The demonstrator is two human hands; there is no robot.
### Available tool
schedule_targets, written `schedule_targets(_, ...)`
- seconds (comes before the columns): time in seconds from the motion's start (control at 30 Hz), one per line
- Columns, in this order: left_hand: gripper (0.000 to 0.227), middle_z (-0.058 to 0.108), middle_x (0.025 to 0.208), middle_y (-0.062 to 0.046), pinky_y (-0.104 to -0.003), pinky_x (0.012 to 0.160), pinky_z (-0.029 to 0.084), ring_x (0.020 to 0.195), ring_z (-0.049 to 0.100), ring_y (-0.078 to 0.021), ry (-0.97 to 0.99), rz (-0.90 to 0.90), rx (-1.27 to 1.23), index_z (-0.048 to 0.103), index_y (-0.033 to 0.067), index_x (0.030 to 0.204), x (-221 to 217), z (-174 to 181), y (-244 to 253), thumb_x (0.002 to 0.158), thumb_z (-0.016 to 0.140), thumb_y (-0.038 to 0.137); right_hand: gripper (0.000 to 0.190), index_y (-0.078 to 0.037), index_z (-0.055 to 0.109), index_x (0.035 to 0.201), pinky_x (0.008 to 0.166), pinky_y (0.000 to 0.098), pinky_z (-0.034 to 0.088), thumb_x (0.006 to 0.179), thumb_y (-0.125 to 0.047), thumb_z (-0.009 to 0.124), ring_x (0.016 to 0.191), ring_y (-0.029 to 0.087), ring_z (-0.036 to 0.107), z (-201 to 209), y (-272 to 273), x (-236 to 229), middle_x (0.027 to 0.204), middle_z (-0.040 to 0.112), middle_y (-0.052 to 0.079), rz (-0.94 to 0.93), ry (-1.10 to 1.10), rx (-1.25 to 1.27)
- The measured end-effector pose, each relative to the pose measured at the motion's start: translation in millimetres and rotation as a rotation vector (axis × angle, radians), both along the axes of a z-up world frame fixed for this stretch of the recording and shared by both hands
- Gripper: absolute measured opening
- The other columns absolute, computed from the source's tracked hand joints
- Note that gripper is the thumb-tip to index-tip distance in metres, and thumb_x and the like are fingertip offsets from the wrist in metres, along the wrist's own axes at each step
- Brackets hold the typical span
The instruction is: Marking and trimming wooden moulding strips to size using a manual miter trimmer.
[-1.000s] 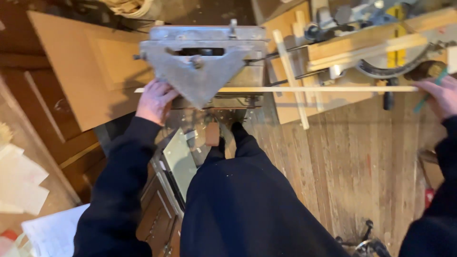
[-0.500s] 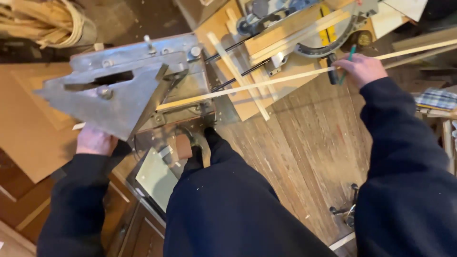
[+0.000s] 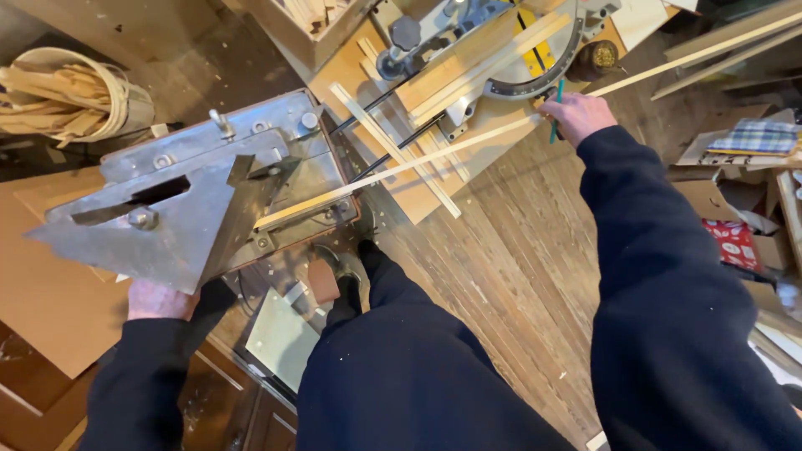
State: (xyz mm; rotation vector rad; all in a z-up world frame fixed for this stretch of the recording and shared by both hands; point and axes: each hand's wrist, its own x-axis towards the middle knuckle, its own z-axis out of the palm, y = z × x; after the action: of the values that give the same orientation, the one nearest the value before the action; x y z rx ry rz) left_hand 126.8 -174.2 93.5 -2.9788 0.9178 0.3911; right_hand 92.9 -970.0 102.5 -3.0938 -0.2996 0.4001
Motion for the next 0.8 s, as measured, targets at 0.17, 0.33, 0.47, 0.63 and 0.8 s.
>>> schedule_targets(0.17,0.051,0.065,0.135,-0.019,-0.045,0.107,0.051,0.125,0.062,-0.0381,-0.014,-0.023,0.045,0.065,0.0087,0.132,8,14,-18,0.082,0.063,0.019,0.032,-0.018,0.076,0.117,0.071,0.0410,0.057,0.089,-0.006,0.066,0.091,0.029,0.072,-3,-3,0,0.106,0.075,0.005,0.010,-0.034,0.023)
schedule_targets(0.33,0.025,0.073,0.109,-0.016,-0.047,0.099,0.053,0.111,0.065,-0.0382,0.124,0.046,-0.037,0.077,0.0128,0.091,-3,-25,10,0.068,0.070,0.021,0.035,-0.016,0.078,0.111,0.073,0.0397,0.051,0.109,-0.046,0.060,0.080,0.026,0.066,15,21,9,0.089,0.070,0.011,-0.656,0.235,0.268)
schedule_targets(0.47,0.019,0.069,0.097,-0.013,-0.046,0.087,0.052,0.099,0.064,-0.0336,-0.111,0.021,-0.241,0.074,0.0098,0.093,0,-7,-14,0.077,0.071,0.018,0.018,-0.024,0.075,0.115,0.076,0.0343,0.056,0.098,-0.018,0.074,0.087,0.022,0.071,-56,-37,-9,0.098,0.074,0.003,0.026,-0.038,-0.091)
schedule_targets(0.63,0.021,0.066,0.106,-0.007,-0.039,0.089,0.053,0.105,0.061,-0.0282,-0.113,0.013,-0.185,0.074,0.0127,0.100,-1,20,-36,0.081,0.068,0.013,0.013,-0.022,0.071,0.112,0.081,0.0333,0.055,0.101,-0.016,0.067,0.093,0.020,0.070,-111,-94,-28,0.103,0.073,0.001,0.001,-0.062,0.014)
schedule_targets(0.8,0.030,0.065,0.112,-0.004,-0.038,0.094,0.052,0.110,0.060,-0.0264,-0.176,0.044,-0.213,0.072,0.0126,0.109,-2,21,-42,0.079,0.066,0.011,0.018,-0.021,0.075,0.116,0.079,0.0362,0.056,0.103,-0.032,0.075,0.089,0.024,0.071,-45,-30,-4,0.096,0.073,0.005,0.016,-0.043,-0.036)
